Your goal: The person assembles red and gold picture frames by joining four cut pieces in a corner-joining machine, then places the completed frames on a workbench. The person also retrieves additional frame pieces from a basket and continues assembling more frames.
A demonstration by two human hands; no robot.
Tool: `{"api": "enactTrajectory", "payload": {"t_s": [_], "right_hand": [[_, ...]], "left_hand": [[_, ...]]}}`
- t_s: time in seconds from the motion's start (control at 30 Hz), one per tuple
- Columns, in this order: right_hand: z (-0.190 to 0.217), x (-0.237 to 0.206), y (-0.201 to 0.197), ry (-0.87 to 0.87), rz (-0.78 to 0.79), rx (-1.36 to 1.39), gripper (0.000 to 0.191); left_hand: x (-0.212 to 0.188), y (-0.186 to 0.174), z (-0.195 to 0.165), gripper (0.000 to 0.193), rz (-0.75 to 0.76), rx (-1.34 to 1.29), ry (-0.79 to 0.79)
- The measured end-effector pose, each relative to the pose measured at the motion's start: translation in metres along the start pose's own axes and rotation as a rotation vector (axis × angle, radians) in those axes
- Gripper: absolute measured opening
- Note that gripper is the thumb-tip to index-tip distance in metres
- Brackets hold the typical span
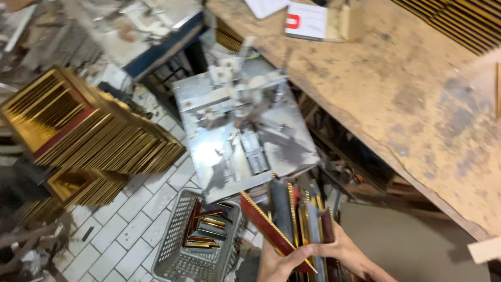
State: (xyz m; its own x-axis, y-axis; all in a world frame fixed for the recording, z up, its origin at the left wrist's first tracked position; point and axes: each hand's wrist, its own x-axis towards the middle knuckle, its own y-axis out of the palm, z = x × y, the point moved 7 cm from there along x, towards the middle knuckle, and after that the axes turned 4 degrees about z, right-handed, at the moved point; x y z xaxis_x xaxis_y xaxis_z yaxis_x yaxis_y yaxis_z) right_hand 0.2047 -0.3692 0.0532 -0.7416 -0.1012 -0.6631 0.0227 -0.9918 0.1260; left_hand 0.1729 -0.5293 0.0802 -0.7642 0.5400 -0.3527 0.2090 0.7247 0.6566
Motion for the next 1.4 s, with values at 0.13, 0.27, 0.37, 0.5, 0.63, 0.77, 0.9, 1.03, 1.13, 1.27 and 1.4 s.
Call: {"api": "enactTrajectory", "payload": {"t_s": [0.13,0.27,0.37,0.5,0.63,0.77,0.9,1.03,1.13,1.27,1.4], "right_hand": [[-0.024,-0.018,-0.090,-0.080,-0.176,0.231,0.114],[-0.020,-0.020,-0.199,-0.015,-0.347,0.345,0.111],[0.019,-0.011,-0.292,-0.011,-0.422,0.276,0.108],[0.089,0.010,-0.393,-0.290,-0.518,0.120,0.105],[0.135,0.035,-0.469,-0.460,-0.569,-0.198,0.086],[0.149,0.066,-0.502,-0.724,-0.585,-0.366,0.097],[0.144,0.073,-0.508,-0.917,-0.495,-0.431,0.101],[0.145,0.062,-0.493,-0.987,-0.635,-0.847,0.123],[0.148,0.058,-0.480,-1.064,-0.526,-0.726,0.127],[0.134,0.071,-0.475,-0.976,-0.195,0.108,0.114],[0.129,0.071,-0.468,-1.086,-0.339,-0.034,0.109]], "left_hand": [[0.071,0.065,0.033,0.083,0.139,0.206,-0.049],[0.163,0.140,0.075,0.071,0.259,0.383,-0.378],[0.251,0.211,0.069,0.085,0.334,0.258,-0.310],[0.354,0.283,0.042,0.092,0.580,0.531,0.174],[0.436,0.318,0.058,0.084,0.757,0.624,0.170],[0.483,0.324,0.058,0.097,0.784,0.722,0.347],[0.483,0.326,0.058,0.118,0.778,0.817,0.552],[0.464,0.331,0.046,0.133,0.812,0.886,0.846],[0.466,0.328,0.056,0.142,0.812,1.010,0.746],[0.460,0.312,0.070,0.137,0.860,0.474,0.713],[0.464,0.294,0.104,0.128,0.832,0.334,0.746]]}}
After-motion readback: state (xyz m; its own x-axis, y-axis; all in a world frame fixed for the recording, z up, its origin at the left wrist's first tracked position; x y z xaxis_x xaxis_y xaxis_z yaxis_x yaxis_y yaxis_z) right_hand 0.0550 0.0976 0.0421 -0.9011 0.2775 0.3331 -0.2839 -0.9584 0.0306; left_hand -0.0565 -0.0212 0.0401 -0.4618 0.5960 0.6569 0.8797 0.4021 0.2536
